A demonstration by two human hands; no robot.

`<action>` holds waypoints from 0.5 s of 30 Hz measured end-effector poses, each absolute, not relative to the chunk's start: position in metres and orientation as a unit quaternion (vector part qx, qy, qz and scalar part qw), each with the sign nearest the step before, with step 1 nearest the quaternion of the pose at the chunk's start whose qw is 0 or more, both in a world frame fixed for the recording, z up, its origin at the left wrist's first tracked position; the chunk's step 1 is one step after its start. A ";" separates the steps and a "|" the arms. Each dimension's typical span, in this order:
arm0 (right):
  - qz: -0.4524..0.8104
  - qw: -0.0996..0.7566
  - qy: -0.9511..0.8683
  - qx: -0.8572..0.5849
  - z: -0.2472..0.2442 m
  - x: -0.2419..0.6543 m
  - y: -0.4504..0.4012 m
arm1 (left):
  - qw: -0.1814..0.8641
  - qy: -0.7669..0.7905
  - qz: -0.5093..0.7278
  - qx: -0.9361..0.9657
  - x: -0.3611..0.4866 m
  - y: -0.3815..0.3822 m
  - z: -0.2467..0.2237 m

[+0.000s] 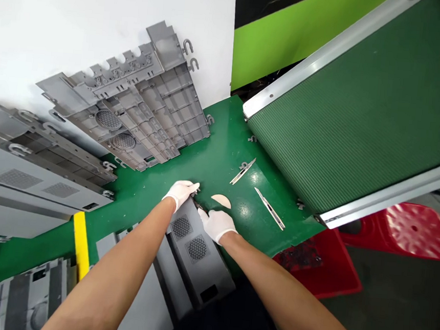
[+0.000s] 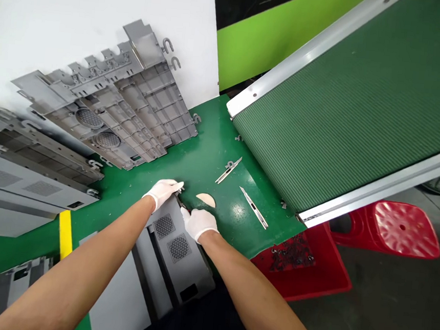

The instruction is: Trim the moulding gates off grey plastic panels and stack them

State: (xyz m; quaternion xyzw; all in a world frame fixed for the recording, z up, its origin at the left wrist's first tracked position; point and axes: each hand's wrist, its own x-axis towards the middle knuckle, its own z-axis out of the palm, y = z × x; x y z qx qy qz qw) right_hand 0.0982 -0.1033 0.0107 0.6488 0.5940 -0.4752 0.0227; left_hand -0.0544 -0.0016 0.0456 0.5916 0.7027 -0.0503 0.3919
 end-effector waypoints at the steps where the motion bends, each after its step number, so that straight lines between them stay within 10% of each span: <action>1: -0.479 0.011 0.585 0.654 0.014 0.107 -0.110 | 0.359 0.721 -0.028 0.592 -0.051 -0.007 0.053; 4: -0.552 -0.076 0.456 0.694 0.019 0.147 -0.150 | 0.292 0.730 0.066 0.614 -0.015 -0.036 0.072; 10: -0.632 -0.225 0.061 0.739 0.010 0.228 -0.290 | 0.547 0.476 0.087 0.683 0.118 -0.117 0.076; 15: -0.573 -0.186 -0.014 0.798 -0.002 0.246 -0.369 | 0.334 0.380 -0.167 0.846 0.089 -0.123 0.058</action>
